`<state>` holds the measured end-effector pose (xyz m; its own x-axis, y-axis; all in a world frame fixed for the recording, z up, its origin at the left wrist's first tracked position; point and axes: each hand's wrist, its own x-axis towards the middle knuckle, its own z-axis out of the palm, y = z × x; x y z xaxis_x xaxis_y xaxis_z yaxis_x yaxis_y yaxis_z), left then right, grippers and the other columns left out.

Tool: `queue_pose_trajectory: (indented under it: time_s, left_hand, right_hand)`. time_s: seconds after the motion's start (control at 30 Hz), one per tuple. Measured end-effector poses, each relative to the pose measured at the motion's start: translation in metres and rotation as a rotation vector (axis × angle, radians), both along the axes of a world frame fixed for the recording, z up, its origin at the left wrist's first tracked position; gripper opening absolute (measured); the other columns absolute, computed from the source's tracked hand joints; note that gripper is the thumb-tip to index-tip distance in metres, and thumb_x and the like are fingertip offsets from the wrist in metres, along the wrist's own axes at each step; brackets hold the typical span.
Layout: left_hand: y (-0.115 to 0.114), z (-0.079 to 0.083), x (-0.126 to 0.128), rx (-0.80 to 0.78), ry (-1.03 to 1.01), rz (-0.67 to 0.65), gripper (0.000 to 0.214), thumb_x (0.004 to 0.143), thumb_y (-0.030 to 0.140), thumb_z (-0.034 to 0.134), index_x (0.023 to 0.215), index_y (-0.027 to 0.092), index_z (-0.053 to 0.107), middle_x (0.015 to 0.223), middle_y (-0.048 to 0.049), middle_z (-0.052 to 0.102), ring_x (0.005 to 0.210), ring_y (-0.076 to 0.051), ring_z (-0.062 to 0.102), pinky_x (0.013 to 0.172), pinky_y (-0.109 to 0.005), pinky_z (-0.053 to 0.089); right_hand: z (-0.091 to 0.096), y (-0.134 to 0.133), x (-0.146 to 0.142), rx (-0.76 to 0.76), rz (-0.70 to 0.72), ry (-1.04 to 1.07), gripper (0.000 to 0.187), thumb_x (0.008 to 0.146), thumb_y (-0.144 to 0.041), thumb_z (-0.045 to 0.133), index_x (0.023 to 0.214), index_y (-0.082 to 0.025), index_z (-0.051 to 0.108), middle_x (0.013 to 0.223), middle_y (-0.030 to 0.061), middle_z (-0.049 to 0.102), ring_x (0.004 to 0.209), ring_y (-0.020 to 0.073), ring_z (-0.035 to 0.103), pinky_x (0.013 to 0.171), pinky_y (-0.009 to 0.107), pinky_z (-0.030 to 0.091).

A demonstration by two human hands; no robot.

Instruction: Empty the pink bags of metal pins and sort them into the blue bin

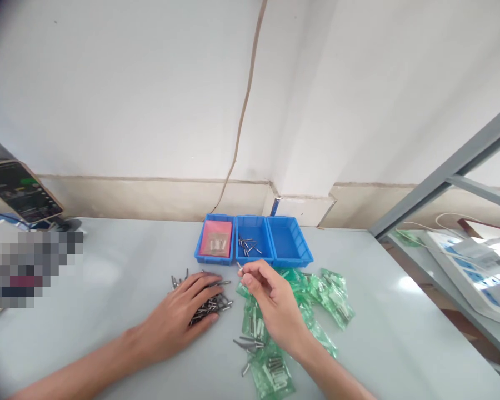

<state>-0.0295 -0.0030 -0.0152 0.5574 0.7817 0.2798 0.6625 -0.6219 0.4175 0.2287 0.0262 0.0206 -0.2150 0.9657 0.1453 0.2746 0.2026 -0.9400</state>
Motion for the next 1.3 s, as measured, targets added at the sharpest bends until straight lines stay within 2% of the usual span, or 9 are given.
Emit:
queue_pose_trajectory:
  time_s: [0.1, 0.23, 0.33, 0.47, 0.63, 0.83, 1.03, 1.2, 1.3]
  left_hand:
    - [0.0003, 0.0012, 0.0001, -0.006, 0.001, 0.001, 0.038, 0.108, 0.033, 0.062, 0.145, 0.027, 0.061, 0.152, -0.0085, 0.061, 0.141, -0.031, 0.056, 0.116, -0.053, 0.055]
    - [0.0009, 0.0026, 0.0003, -0.026, 0.008, -0.006, 0.038, 0.108, 0.033, 0.063, 0.145, 0.027, 0.06, 0.153, -0.0081, 0.06, 0.142, -0.031, 0.054, 0.117, -0.052, 0.054]
    - [0.0012, 0.0032, 0.0006, -0.037, 0.016, -0.008, 0.039, 0.107, 0.032, 0.064, 0.146, 0.026, 0.059, 0.154, -0.0077, 0.059, 0.143, -0.031, 0.053, 0.118, -0.052, 0.053]
    - [0.001, 0.0029, 0.0007, -0.038, 0.023, -0.005, 0.039, 0.107, 0.031, 0.063, 0.146, 0.026, 0.058, 0.155, -0.0083, 0.059, 0.143, -0.032, 0.053, 0.118, -0.053, 0.053]
    - [0.0, 0.0011, -0.0003, -0.052, 0.036, -0.005, 0.04, 0.108, 0.032, 0.063, 0.147, 0.026, 0.057, 0.157, -0.0082, 0.057, 0.145, -0.032, 0.051, 0.12, -0.054, 0.051]
    - [0.0002, 0.0023, -0.0003, -0.06, 0.036, -0.009, 0.038, 0.109, 0.033, 0.062, 0.146, 0.025, 0.058, 0.157, -0.0082, 0.057, 0.145, -0.032, 0.051, 0.12, -0.054, 0.051]
    - [0.0004, 0.0033, 0.0005, -0.057, 0.039, -0.006, 0.039, 0.108, 0.032, 0.063, 0.146, 0.025, 0.058, 0.155, -0.0084, 0.058, 0.144, -0.031, 0.052, 0.12, -0.054, 0.051]
    - [-0.0007, 0.0026, 0.0002, -0.052, 0.043, -0.008, 0.039, 0.108, 0.032, 0.062, 0.146, 0.025, 0.058, 0.156, -0.0096, 0.057, 0.144, -0.033, 0.052, 0.12, -0.055, 0.051]
    - [-0.0008, 0.0026, -0.0001, -0.054, 0.038, -0.011, 0.039, 0.109, 0.032, 0.062, 0.146, 0.025, 0.058, 0.156, -0.0094, 0.057, 0.144, -0.032, 0.052, 0.12, -0.055, 0.051]
  right_hand:
    - [-0.0011, 0.002, 0.0008, -0.121, 0.006, 0.109, 0.034, 0.105, -0.057, 0.061, 0.106, -0.024, 0.071, 0.099, 0.0056, 0.073, 0.077, 0.0194, 0.064, 0.076, 0.035, 0.058]
    - [-0.0018, 0.0024, 0.0008, -0.174, 0.006, 0.188, 0.034, 0.105, -0.056, 0.063, 0.107, -0.024, 0.072, 0.097, 0.0037, 0.072, 0.074, 0.0169, 0.06, 0.075, 0.033, 0.055]
    - [-0.0022, 0.0019, 0.0001, -0.152, -0.025, 0.169, 0.032, 0.104, -0.056, 0.065, 0.106, -0.025, 0.072, 0.099, 0.0036, 0.071, 0.077, 0.0176, 0.059, 0.075, 0.033, 0.054]
    - [-0.0032, 0.0021, -0.0013, -0.034, -0.076, 0.107, 0.026, 0.101, -0.052, 0.07, 0.1, -0.026, 0.07, 0.095, 0.0029, 0.068, 0.083, 0.0203, 0.061, 0.078, 0.033, 0.054]
    - [-0.0015, 0.0024, -0.0026, 0.045, -0.089, 0.062, 0.017, 0.099, -0.042, 0.074, 0.096, -0.025, 0.07, 0.089, 0.0016, 0.065, 0.081, 0.0202, 0.06, 0.077, 0.033, 0.053]
    - [0.0025, 0.0007, -0.0025, -0.037, -0.072, 0.085, 0.023, 0.101, -0.049, 0.07, 0.098, -0.026, 0.071, 0.09, 0.0015, 0.067, 0.079, 0.0192, 0.06, 0.072, 0.031, 0.053]
    - [-0.0032, -0.0009, -0.0002, -0.099, -0.03, 0.129, 0.031, 0.106, -0.054, 0.062, 0.104, -0.025, 0.073, 0.094, 0.0037, 0.072, 0.073, 0.0178, 0.059, 0.07, 0.032, 0.053]
    - [-0.0035, 0.0008, -0.0007, -0.096, -0.051, 0.144, 0.029, 0.106, -0.053, 0.062, 0.106, -0.026, 0.072, 0.096, 0.0029, 0.069, 0.076, 0.0179, 0.058, 0.072, 0.031, 0.053]
    - [0.0015, 0.0014, -0.0026, -0.073, -0.071, 0.167, 0.025, 0.104, -0.05, 0.067, 0.099, -0.026, 0.068, 0.092, 0.0004, 0.062, 0.076, 0.017, 0.054, 0.07, 0.029, 0.05]
